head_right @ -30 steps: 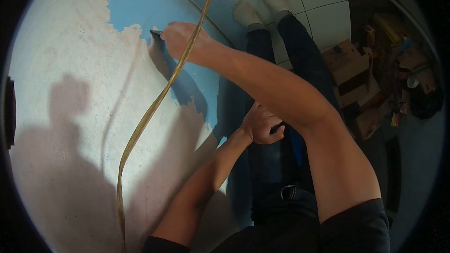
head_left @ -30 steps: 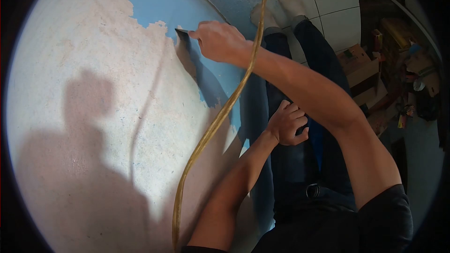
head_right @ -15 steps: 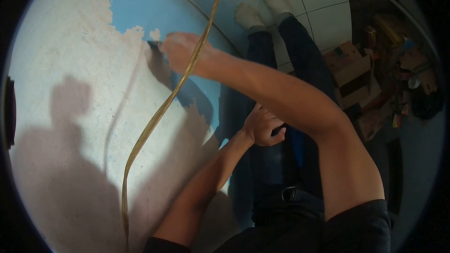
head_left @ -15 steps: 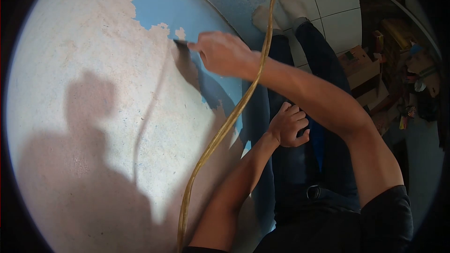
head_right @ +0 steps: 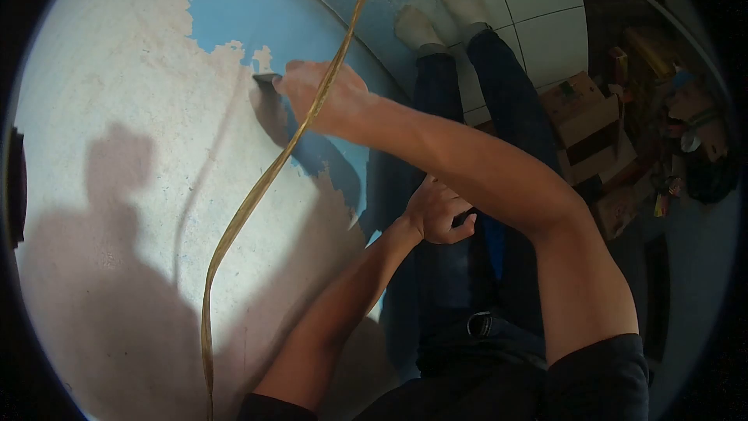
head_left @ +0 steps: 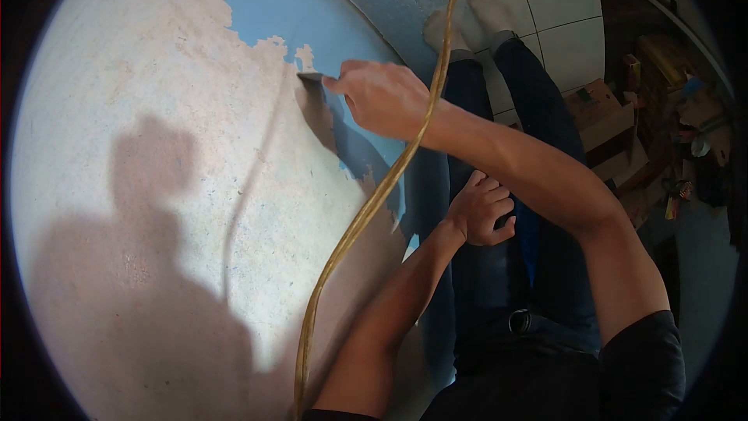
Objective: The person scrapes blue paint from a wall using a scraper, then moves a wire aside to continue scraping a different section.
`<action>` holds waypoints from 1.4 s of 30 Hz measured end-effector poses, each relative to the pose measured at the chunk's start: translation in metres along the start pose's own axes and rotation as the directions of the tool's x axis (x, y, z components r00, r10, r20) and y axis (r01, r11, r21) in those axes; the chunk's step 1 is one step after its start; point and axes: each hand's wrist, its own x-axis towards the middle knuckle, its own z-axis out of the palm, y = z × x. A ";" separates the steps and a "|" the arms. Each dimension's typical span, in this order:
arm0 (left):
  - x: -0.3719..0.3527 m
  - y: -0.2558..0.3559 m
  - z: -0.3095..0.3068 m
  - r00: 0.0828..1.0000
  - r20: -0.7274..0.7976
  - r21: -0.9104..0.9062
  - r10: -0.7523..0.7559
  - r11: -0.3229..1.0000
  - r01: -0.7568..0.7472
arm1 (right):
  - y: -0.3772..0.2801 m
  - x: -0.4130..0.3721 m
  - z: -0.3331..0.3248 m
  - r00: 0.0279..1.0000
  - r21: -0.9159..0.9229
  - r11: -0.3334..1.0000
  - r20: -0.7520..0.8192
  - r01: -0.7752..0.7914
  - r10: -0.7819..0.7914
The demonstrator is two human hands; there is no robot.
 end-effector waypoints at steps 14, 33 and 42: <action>-0.005 0.001 0.002 0.995 0.087 -0.031 -0.056 0.998 0.059 | 0.020 0.024 0.005 1.000 -0.023 1.000 0.015 -0.021 0.021; -0.004 0.002 0.001 0.992 0.099 -0.036 -0.073 0.996 0.077 | 0.010 0.037 -0.005 0.995 0.051 0.995 0.049 -0.084 0.082; -0.003 0.002 0.004 0.997 0.049 -0.012 -0.053 0.999 0.053 | -0.005 0.023 -0.010 0.998 0.069 0.996 0.039 -0.059 0.056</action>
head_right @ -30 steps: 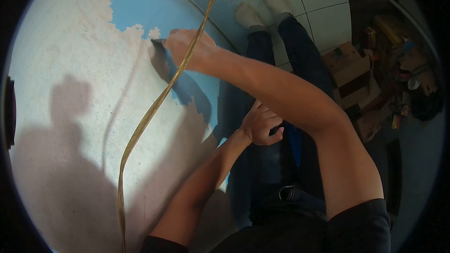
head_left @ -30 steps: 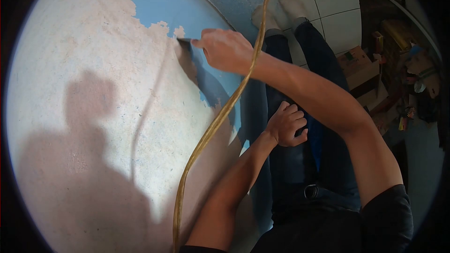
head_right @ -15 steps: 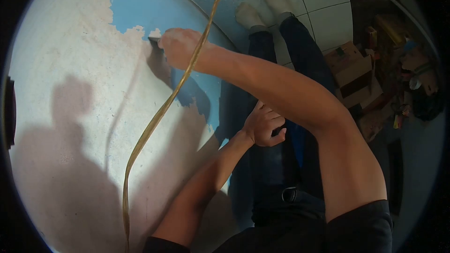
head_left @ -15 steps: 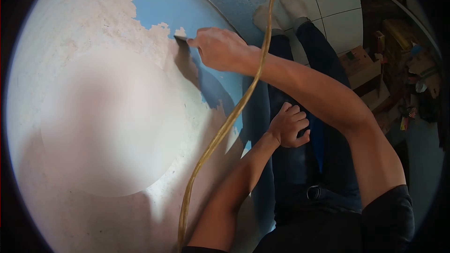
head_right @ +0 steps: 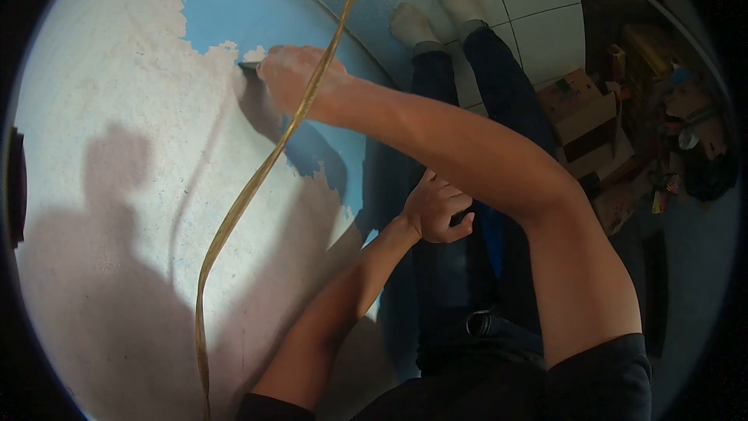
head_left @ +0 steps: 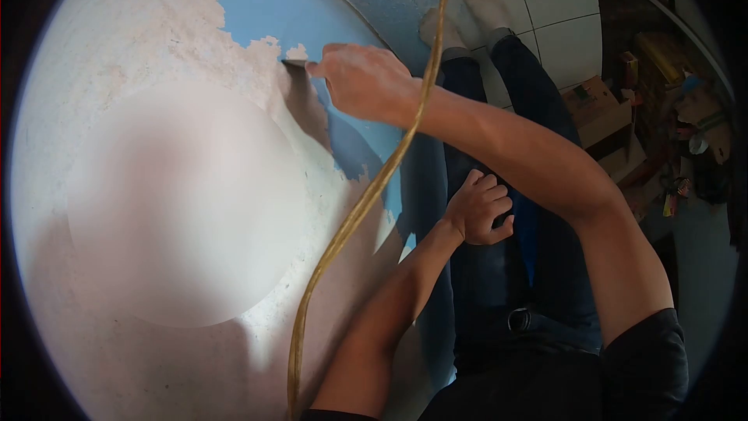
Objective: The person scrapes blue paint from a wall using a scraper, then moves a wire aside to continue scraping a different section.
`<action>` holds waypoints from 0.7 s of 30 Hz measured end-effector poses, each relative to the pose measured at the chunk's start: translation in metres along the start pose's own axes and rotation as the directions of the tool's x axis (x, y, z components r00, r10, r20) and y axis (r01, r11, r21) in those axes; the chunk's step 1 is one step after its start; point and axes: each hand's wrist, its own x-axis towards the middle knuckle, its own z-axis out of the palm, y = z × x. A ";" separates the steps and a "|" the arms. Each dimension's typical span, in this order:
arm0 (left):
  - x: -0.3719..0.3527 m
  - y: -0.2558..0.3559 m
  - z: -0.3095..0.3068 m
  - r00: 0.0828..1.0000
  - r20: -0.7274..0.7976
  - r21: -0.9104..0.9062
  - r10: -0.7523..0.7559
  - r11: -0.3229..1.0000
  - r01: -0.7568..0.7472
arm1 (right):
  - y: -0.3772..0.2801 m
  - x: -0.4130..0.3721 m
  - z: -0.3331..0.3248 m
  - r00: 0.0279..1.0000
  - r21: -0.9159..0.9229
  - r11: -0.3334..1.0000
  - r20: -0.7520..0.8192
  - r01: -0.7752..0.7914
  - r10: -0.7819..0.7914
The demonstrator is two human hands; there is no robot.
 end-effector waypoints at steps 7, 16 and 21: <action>0.003 -0.001 -0.002 0.999 -0.018 -0.005 0.041 0.999 -0.041 | 0.002 -0.001 0.015 0.998 0.107 0.994 -0.065 0.017 -0.010; 0.000 0.000 -0.004 0.999 0.043 -0.008 -0.005 1.000 0.005 | 0.003 0.018 0.000 1.000 0.018 0.999 -0.008 0.027 -0.027; -0.001 0.000 -0.001 1.000 -0.020 -0.007 0.014 1.000 -0.014 | -0.006 0.005 -0.001 1.000 -0.021 1.000 0.010 0.016 -0.016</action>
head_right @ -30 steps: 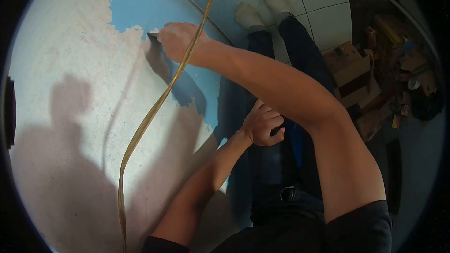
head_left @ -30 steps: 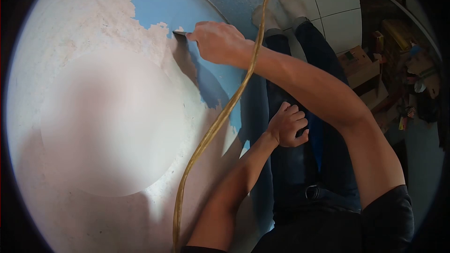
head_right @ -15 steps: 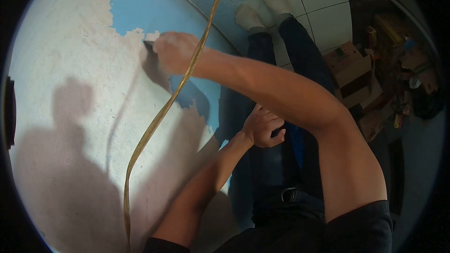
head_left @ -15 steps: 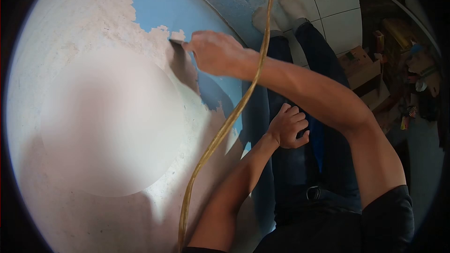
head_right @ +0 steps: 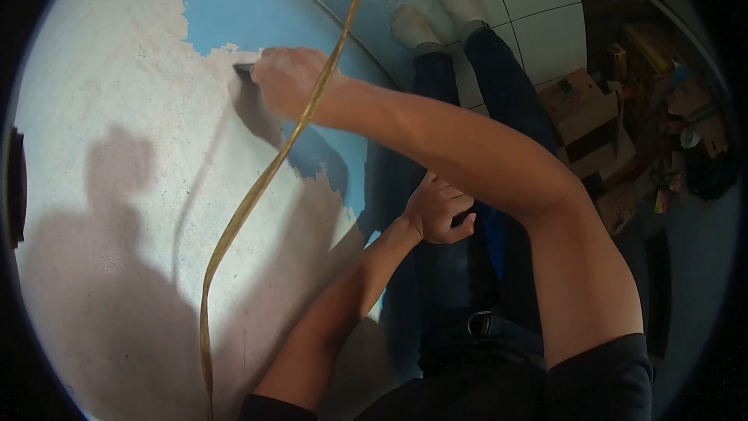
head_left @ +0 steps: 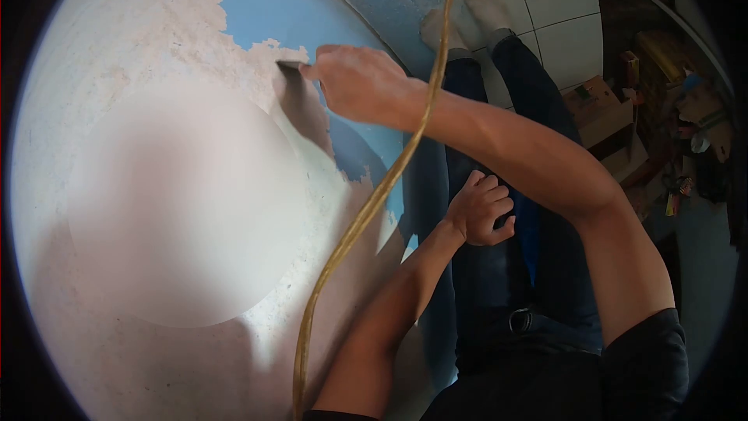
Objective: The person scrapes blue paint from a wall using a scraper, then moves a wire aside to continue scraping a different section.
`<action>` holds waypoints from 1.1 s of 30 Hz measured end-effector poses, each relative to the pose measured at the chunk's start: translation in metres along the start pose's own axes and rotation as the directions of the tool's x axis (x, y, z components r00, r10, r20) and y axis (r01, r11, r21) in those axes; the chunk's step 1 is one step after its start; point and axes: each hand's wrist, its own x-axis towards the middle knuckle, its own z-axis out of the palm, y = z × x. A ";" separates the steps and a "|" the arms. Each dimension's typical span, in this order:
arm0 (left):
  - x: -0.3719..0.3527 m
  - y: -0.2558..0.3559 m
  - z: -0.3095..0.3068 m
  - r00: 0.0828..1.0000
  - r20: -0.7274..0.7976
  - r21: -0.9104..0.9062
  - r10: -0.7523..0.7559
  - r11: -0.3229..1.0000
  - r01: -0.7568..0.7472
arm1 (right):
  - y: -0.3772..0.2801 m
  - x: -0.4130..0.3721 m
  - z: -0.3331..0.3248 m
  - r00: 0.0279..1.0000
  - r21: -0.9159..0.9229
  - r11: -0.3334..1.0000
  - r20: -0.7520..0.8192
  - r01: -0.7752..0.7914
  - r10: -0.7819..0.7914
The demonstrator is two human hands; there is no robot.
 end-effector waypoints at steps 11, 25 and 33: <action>0.001 -0.001 -0.001 0.999 0.047 -0.001 -0.017 1.000 0.017 | 0.021 0.017 0.015 0.993 0.011 0.999 -0.107 0.053 -0.052; 0.001 0.004 -0.005 0.979 0.166 0.008 -0.118 0.993 0.118 | 0.037 0.055 0.009 0.994 0.025 0.998 -0.089 -0.060 0.062; 0.005 0.000 -0.003 0.998 0.040 -0.006 -0.045 0.999 0.045 | 0.031 0.045 0.012 0.987 -0.014 0.998 -0.150 0.057 -0.059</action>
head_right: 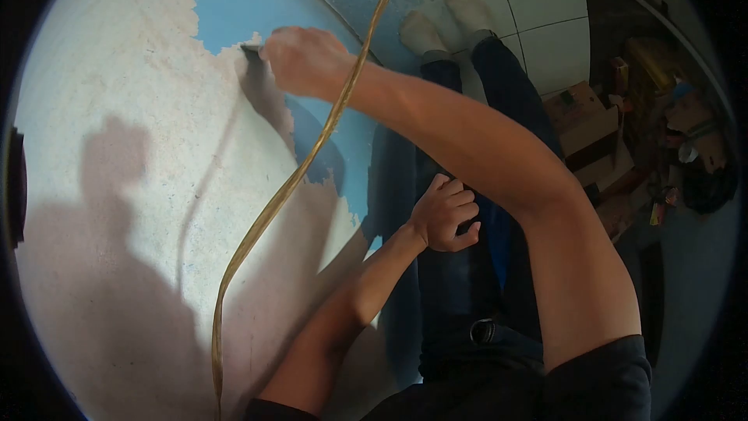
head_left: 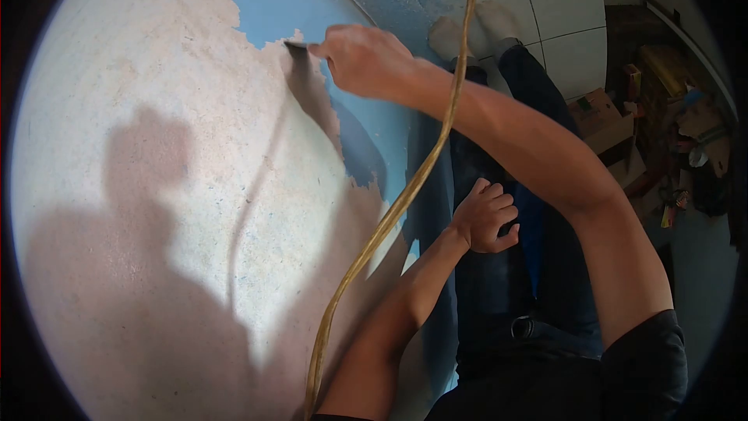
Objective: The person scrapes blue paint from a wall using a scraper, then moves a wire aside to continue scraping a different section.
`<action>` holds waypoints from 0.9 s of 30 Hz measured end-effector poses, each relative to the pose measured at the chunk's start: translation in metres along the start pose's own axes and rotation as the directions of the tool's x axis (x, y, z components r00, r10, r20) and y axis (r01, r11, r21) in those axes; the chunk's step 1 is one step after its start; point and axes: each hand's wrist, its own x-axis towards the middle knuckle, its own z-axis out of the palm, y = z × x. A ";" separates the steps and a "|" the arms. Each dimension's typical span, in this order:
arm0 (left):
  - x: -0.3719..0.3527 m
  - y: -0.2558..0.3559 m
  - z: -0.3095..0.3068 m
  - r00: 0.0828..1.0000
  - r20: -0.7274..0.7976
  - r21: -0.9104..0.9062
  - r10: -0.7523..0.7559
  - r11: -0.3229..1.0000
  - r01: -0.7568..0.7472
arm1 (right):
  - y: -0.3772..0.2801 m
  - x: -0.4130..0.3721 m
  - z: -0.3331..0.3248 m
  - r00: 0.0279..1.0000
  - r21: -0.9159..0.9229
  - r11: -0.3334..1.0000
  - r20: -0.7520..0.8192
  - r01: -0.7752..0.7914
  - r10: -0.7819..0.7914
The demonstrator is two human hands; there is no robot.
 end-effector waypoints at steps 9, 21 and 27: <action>0.001 0.004 0.000 1.000 -0.006 -0.010 -0.010 1.000 0.010 | -0.025 -0.010 -0.020 0.993 0.020 0.998 0.110 -0.051 0.049; 0.001 0.002 -0.002 1.000 0.016 -0.008 -0.019 1.000 0.019 | -0.028 -0.003 -0.016 0.999 0.049 0.999 0.044 -0.014 0.012; 0.005 0.003 -0.005 1.000 0.016 0.002 0.004 1.000 -0.004 | -0.006 0.020 0.002 1.000 0.101 0.995 -0.014 0.013 -0.012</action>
